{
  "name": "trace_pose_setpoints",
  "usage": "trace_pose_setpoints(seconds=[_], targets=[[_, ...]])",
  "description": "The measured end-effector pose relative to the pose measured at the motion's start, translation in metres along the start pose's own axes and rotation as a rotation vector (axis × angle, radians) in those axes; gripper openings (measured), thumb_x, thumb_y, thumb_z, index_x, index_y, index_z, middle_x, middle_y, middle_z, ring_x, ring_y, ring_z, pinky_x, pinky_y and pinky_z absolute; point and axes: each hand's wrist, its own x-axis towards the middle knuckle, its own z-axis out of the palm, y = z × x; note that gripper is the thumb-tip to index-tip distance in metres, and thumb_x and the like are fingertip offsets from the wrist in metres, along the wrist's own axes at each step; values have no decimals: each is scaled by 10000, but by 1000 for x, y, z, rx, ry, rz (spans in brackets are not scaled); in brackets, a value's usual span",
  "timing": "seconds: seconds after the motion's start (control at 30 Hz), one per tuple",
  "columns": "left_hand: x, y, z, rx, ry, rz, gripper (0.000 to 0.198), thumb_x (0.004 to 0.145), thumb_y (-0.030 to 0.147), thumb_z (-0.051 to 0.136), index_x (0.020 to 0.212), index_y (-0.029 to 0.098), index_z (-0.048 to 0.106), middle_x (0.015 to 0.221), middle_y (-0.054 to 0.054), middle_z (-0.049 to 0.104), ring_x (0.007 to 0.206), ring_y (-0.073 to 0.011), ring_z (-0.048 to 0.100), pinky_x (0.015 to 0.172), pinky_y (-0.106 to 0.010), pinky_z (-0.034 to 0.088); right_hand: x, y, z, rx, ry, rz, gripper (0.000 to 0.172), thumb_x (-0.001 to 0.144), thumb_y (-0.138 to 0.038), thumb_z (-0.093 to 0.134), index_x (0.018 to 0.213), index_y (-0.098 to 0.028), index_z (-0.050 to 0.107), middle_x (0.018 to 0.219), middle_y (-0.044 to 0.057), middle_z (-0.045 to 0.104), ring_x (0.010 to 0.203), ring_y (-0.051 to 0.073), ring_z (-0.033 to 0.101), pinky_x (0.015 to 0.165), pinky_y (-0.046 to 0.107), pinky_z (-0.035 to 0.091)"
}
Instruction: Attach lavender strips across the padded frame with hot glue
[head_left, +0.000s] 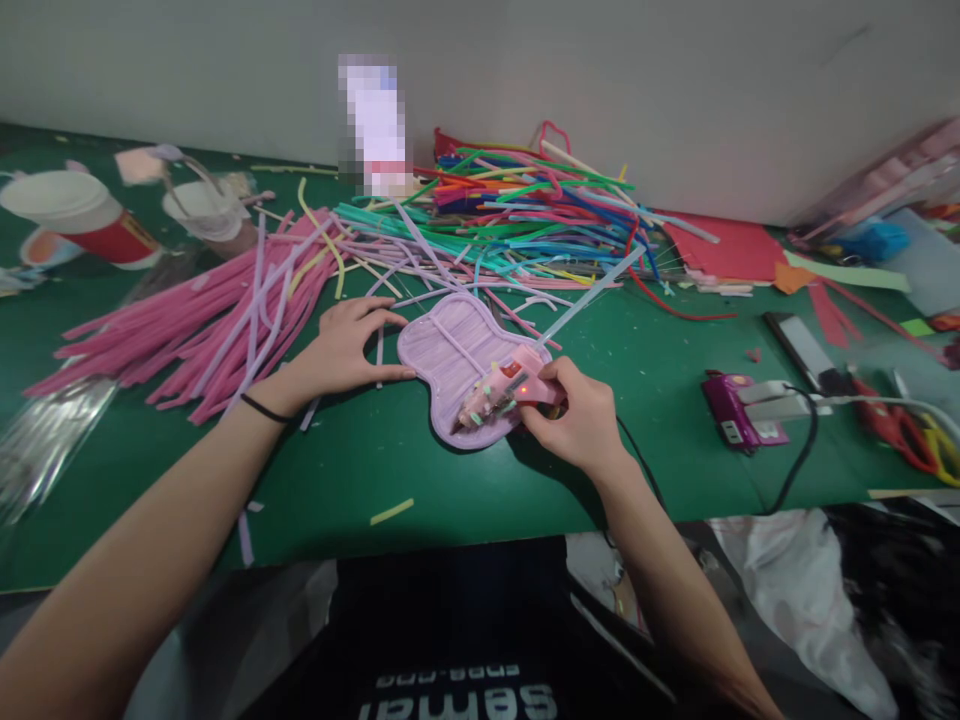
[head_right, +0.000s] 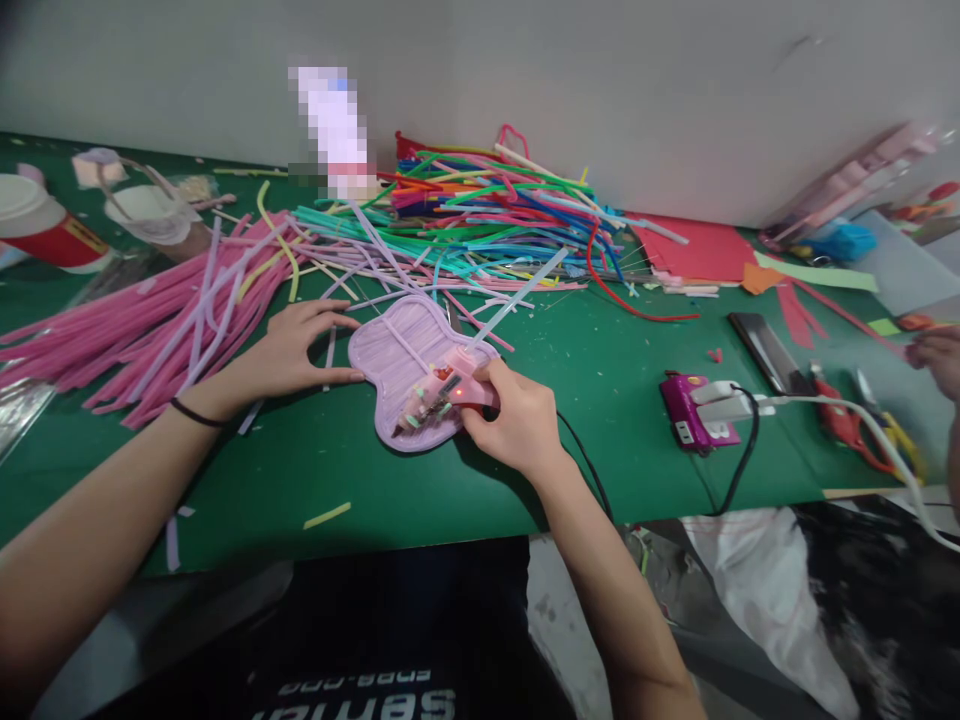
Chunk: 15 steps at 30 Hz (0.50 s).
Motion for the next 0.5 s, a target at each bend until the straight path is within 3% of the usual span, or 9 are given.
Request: trace_pose_setpoints(seconds=[0.5], targets=[[0, -2, 1, 3, 7, 17, 929, 636, 924, 513, 1230, 220, 629, 1431, -155, 513, 1340, -375, 443, 1111, -531, 301, 0, 4, -7, 31, 0, -5, 190, 669, -216, 628, 830, -231, 527, 632, -63, 551, 504, 102, 468, 522, 238, 384]])
